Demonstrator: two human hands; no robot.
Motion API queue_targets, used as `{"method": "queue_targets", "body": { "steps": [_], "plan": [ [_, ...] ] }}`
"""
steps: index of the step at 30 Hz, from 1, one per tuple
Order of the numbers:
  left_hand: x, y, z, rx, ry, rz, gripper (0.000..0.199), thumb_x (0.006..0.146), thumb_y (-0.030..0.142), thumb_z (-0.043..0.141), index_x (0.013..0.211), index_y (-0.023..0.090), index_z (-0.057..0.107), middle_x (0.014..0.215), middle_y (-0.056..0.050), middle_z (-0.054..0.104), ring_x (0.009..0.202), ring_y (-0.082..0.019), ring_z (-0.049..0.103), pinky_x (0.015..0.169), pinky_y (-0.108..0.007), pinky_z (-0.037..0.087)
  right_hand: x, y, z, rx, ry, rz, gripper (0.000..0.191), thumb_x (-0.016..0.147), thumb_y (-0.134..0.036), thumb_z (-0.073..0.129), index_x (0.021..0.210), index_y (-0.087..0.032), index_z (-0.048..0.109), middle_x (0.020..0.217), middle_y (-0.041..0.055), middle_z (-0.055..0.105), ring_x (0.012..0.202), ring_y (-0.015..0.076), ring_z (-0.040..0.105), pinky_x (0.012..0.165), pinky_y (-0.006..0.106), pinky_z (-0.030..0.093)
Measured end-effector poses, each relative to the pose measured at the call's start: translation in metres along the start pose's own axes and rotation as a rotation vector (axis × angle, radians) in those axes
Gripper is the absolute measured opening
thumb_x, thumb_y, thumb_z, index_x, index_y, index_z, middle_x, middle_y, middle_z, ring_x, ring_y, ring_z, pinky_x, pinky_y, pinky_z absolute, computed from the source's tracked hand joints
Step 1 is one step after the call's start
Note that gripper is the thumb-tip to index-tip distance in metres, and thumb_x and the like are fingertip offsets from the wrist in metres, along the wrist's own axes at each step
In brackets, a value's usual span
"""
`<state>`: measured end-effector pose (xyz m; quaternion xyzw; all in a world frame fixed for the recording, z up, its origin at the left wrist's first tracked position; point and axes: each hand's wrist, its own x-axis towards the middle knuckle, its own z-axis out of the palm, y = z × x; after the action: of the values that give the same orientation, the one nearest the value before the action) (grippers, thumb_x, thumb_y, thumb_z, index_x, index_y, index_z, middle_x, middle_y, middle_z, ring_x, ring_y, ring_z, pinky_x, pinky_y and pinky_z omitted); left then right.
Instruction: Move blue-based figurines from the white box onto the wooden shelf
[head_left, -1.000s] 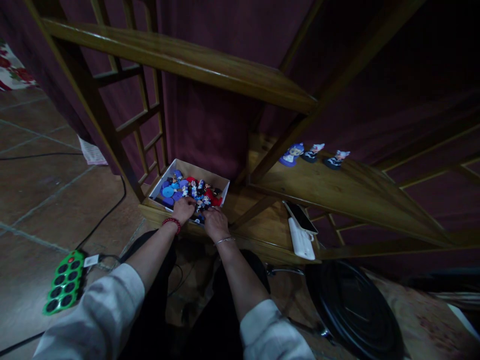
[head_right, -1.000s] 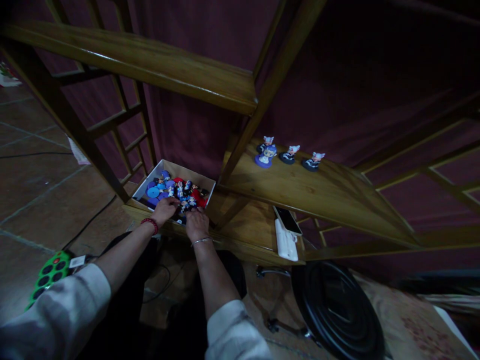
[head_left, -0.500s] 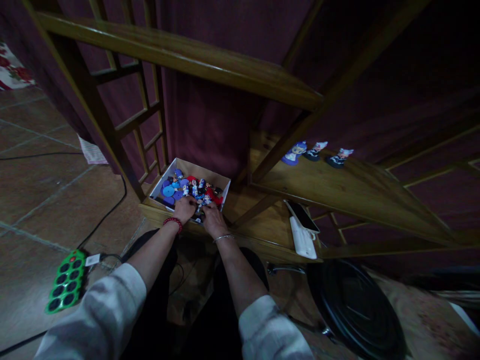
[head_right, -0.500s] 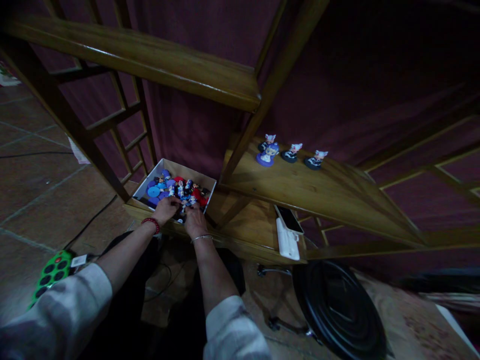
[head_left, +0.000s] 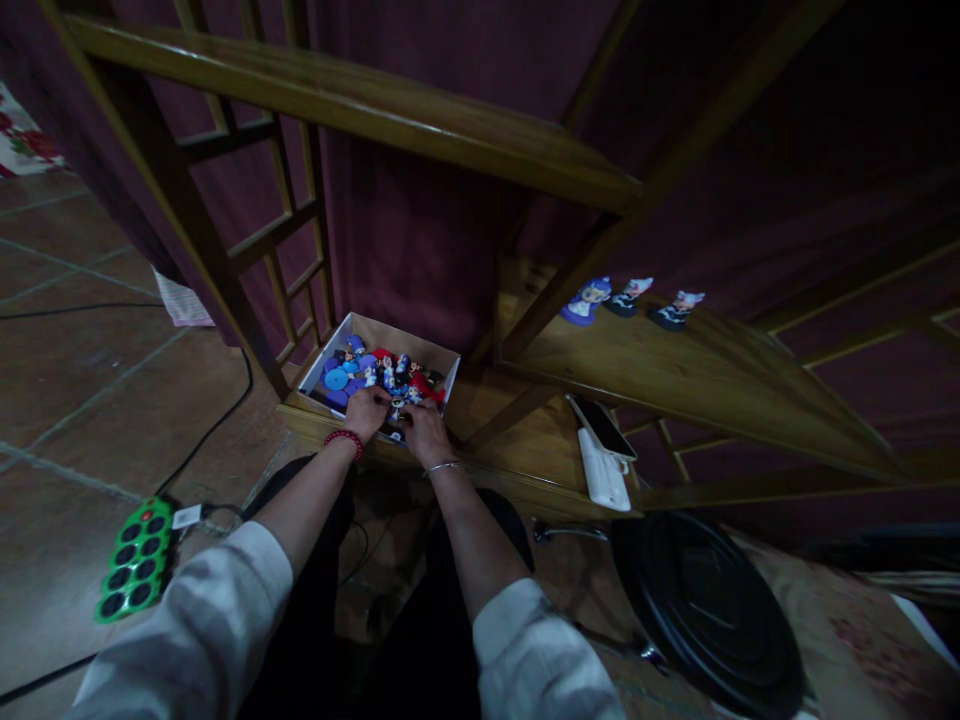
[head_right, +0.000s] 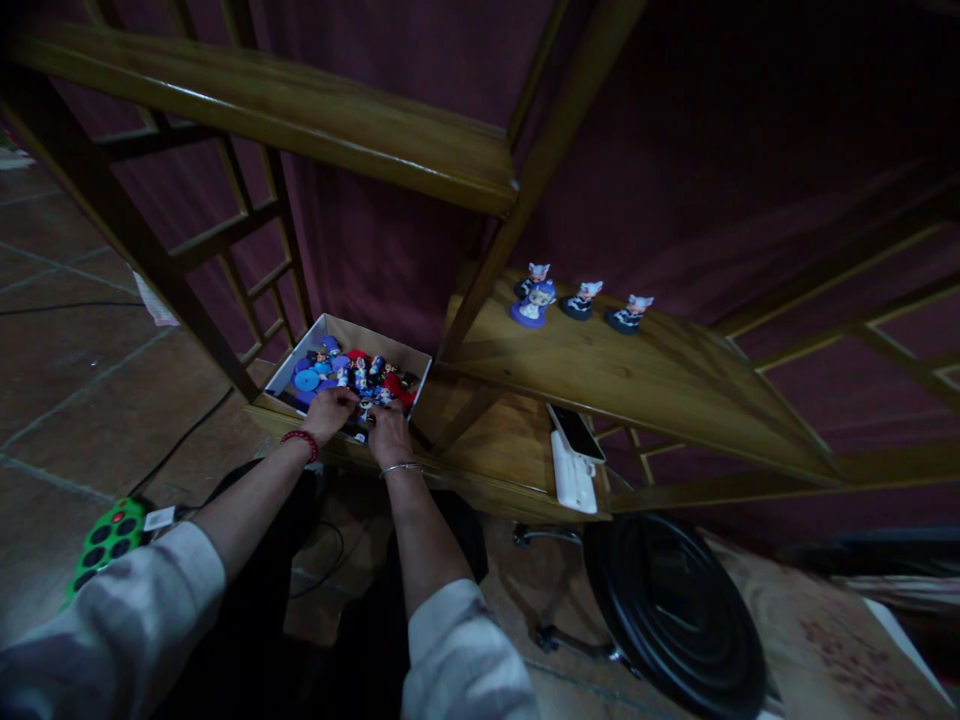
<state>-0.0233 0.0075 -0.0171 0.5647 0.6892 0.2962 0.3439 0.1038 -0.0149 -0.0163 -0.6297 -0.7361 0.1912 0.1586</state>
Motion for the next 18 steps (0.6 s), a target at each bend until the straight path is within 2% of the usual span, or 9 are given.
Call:
{"method": "queue_targets", "body": {
  "steps": [6, 18],
  "plan": [
    [-0.002, 0.003, -0.002, 0.015, -0.017, -0.001, 0.019, 0.066, 0.013, 0.05, 0.078, 0.014, 0.065, 0.075, -0.006, 0.066, 0.073, -0.018, 0.059, 0.071, -0.026, 0.043, 0.003, 0.001, 0.001, 0.039, 0.101, 0.004, 0.031, 0.071, -0.009, 0.054, 0.1, -0.018, 0.06, 0.103, 0.0076, 0.046, 0.082, 0.0128, 0.054, 0.084, 0.025, 0.042],
    [-0.006, 0.009, -0.002, 0.1, -0.011, -0.005, 0.023, 0.069, 0.013, 0.048, 0.084, 0.014, 0.065, 0.085, -0.005, 0.067, 0.078, -0.015, 0.059, 0.075, -0.024, 0.043, -0.001, -0.008, -0.011, -0.11, 0.092, 0.065, 0.024, 0.08, -0.021, 0.046, 0.102, -0.021, 0.057, 0.109, 0.0076, 0.048, 0.09, 0.0151, 0.054, 0.079, 0.025, 0.043]
  ]
}}
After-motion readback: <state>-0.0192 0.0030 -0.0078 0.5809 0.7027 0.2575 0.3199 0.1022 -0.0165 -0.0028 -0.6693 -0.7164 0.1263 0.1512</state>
